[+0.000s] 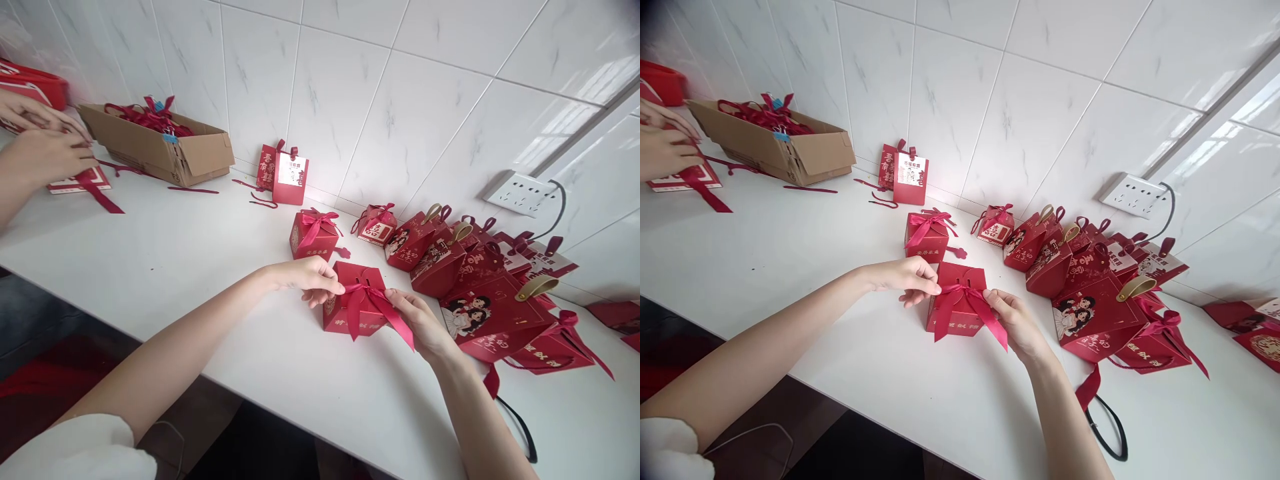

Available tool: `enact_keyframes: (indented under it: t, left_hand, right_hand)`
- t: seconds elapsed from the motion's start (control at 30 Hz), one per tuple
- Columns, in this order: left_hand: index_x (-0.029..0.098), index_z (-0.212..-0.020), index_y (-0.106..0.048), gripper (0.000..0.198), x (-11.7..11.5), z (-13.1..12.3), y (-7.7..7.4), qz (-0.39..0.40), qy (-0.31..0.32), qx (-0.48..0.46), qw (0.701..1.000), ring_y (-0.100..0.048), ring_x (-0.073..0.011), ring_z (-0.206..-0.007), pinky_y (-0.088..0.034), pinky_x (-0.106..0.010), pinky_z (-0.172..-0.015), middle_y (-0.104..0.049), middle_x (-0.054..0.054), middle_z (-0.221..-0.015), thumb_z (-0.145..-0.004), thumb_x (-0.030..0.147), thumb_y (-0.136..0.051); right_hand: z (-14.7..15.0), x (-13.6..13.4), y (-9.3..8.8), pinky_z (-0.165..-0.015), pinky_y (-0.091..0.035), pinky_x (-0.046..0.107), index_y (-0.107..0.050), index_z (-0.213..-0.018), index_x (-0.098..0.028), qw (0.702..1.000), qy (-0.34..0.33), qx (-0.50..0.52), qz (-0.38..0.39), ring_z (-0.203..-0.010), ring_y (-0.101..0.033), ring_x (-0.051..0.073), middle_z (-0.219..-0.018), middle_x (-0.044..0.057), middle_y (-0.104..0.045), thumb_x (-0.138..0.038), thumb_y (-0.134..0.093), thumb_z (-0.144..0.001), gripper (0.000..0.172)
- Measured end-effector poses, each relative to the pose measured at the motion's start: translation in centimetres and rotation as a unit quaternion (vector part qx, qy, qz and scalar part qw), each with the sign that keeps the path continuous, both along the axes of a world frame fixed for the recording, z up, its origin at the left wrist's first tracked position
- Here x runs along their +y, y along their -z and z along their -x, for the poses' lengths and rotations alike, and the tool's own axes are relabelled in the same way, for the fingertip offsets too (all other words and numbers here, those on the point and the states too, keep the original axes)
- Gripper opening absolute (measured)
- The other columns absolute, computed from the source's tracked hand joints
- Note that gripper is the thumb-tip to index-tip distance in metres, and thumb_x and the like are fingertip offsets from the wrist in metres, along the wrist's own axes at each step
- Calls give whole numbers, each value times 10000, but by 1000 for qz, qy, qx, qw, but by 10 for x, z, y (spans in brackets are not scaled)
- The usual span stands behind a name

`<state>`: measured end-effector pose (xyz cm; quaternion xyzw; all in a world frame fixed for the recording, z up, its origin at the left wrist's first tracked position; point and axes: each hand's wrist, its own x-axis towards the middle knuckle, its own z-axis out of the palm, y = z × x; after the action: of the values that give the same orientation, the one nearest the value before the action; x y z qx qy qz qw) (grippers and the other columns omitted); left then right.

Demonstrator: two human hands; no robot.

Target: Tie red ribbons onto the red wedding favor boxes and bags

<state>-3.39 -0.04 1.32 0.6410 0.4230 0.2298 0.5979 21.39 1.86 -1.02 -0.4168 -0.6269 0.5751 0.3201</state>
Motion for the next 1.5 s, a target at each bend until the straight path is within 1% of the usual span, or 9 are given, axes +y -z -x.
enact_keyframes:
  t: [0.17,0.43,0.67,0.97,1.17,1.27,1.33,1.4,1.5]
  left_hand:
    - [149,-523,-527,289,8,-3,14,29,1,-77,997,-537,-97,-411,-364,-199,-402,-507,42,-405,-682,334,-684]
    - [149,-469,-524,233,15,-7,31,62,-19,-166,984,-590,-144,-418,-419,-202,-382,-502,32,-346,-614,264,-667]
    - [151,-427,-490,257,18,-9,40,58,-35,-207,976,-446,-80,-297,-443,-199,-380,-446,49,-296,-594,252,-658]
    - [146,-413,-491,267,18,-8,39,55,-28,-206,977,-401,-67,-294,-432,-208,-374,-428,52,-306,-578,241,-678]
    - [152,-434,-469,358,11,-8,30,-23,-79,-154,985,-419,-76,-343,-305,-202,-349,-405,35,-359,-684,349,-632]
    - [160,-521,-452,352,11,-14,28,-107,-186,-107,971,-395,-60,-406,-339,-215,-415,-423,46,-463,-704,398,-634]
    - [164,-690,-514,267,11,-18,27,-157,-248,-90,952,-512,-101,-580,-439,-253,-565,-551,11,-672,-697,396,-646]
    - [177,-935,-550,350,10,-21,28,-190,-260,-68,944,-565,-182,-917,-459,-343,-817,-592,-54,-1015,-689,401,-656]
    - [209,-1202,-472,616,8,-23,30,-196,-211,-27,957,-374,-280,-1264,-308,-466,-1043,-415,-107,-1348,-670,442,-678]
  right_hand:
    - [1,2,4,-616,-429,266,-614,-672,-184,989,-23,85,117,-587,-547,134,-651,2,-637,-458,-689,-718,288]
    - [1,4,12,-601,-403,230,-593,-657,-199,982,-18,122,145,-571,-513,103,-630,-31,-600,-444,-718,-689,277]
    - [4,2,13,-609,-410,237,-608,-674,-196,984,-7,122,128,-566,-490,108,-604,-23,-568,-453,-708,-688,276]
    - [6,2,14,-544,-370,218,-533,-580,-190,979,-3,150,136,-517,-428,91,-549,-43,-499,-423,-748,-637,323]
    - [-1,6,14,-579,-427,262,-568,-708,-219,978,-43,179,103,-540,-472,121,-580,-40,-500,-615,-644,-675,404]
    - [0,8,16,-658,-469,299,-557,-771,-232,985,-21,166,45,-627,-541,148,-661,-26,-552,-560,-599,-750,331]
    - [1,8,17,-747,-488,344,-557,-851,-246,989,-2,151,10,-764,-595,179,-835,1,-613,-507,-591,-774,274]
    - [2,8,17,-860,-474,406,-552,-987,-275,989,8,145,-14,-974,-595,230,-1097,37,-596,-527,-614,-741,358]
    - [1,5,16,-1017,-372,476,-474,-1208,-316,992,-17,115,-45,-1273,-414,296,-1403,71,-396,-620,-662,-646,666]
